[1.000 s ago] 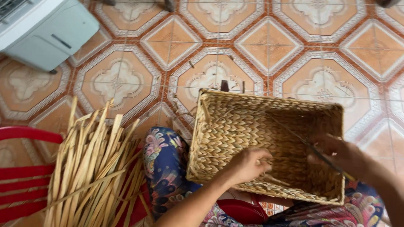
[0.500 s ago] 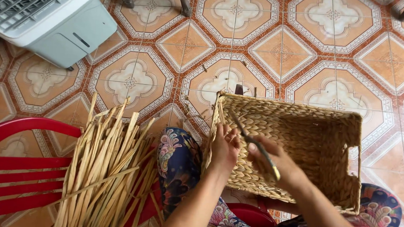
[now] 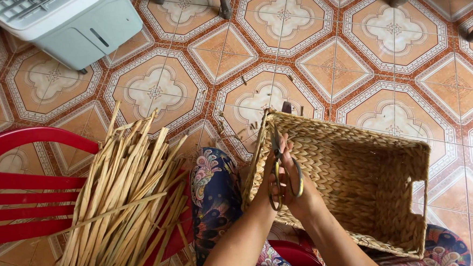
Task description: The recorder weaves a rectangular basket using natural fiber strips, finishing the frame and edges.
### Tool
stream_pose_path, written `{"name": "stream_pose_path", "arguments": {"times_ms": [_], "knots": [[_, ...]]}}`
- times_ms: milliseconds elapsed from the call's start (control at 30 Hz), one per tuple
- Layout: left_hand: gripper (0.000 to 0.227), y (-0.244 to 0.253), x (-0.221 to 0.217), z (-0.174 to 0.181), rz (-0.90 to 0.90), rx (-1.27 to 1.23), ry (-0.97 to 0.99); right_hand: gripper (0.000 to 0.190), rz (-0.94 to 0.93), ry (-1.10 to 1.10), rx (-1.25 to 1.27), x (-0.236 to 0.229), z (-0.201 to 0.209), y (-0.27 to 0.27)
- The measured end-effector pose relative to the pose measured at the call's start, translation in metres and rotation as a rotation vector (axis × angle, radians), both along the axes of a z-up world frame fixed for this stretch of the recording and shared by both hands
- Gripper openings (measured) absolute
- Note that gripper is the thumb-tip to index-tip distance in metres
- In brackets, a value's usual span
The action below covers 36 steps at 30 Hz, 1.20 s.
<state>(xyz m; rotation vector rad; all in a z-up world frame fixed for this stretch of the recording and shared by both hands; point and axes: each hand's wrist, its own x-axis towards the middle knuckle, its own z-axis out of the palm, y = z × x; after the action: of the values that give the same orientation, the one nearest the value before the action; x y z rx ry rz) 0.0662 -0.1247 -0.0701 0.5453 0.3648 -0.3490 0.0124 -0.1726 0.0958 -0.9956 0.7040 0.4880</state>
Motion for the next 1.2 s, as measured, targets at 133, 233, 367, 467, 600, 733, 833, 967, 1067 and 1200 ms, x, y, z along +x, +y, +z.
{"name": "stream_pose_path", "arguments": {"times_ms": [133,233,367,467,600,733,833,967,1067,1200], "knots": [[0.067,0.008,-0.004,0.035,-0.046,0.051,-0.068,0.061,-0.02,0.04,-0.075,0.01,0.01,0.01],[0.073,0.009,-0.005,0.035,-0.046,0.024,-0.16,0.072,-0.028,0.044,-0.152,0.014,0.016,0.015],[0.081,0.011,-0.007,0.032,-0.043,-0.01,-0.288,0.074,-0.013,-0.038,-0.147,0.016,-0.004,0.01],[0.087,0.013,-0.007,0.027,-0.039,-0.036,-0.386,0.07,0.012,-0.054,-0.196,0.015,0.004,0.014],[0.095,0.014,-0.011,0.015,-0.033,-0.071,-0.506,0.068,0.014,-0.072,-0.176,0.014,0.008,0.018],[0.104,0.013,-0.012,0.0,-0.03,-0.104,-0.63,0.062,-0.021,-0.053,-0.159,0.019,-0.001,0.017],[0.11,0.011,-0.012,-0.01,-0.026,-0.132,-0.723,0.055,-0.086,-0.147,-0.081,0.018,-0.019,0.019],[0.116,0.008,-0.011,-0.052,-0.025,-0.155,-0.812,0.049,-0.129,-0.175,-0.012,0.018,-0.007,0.029],[0.112,0.001,-0.009,-0.074,-0.057,-0.183,-0.809,0.046,-0.18,-0.165,0.009,0.016,-0.018,0.027],[0.101,-0.009,-0.017,-0.094,-0.122,-0.397,-0.818,0.044,-0.163,-0.221,0.073,0.007,-0.033,0.012]]}}
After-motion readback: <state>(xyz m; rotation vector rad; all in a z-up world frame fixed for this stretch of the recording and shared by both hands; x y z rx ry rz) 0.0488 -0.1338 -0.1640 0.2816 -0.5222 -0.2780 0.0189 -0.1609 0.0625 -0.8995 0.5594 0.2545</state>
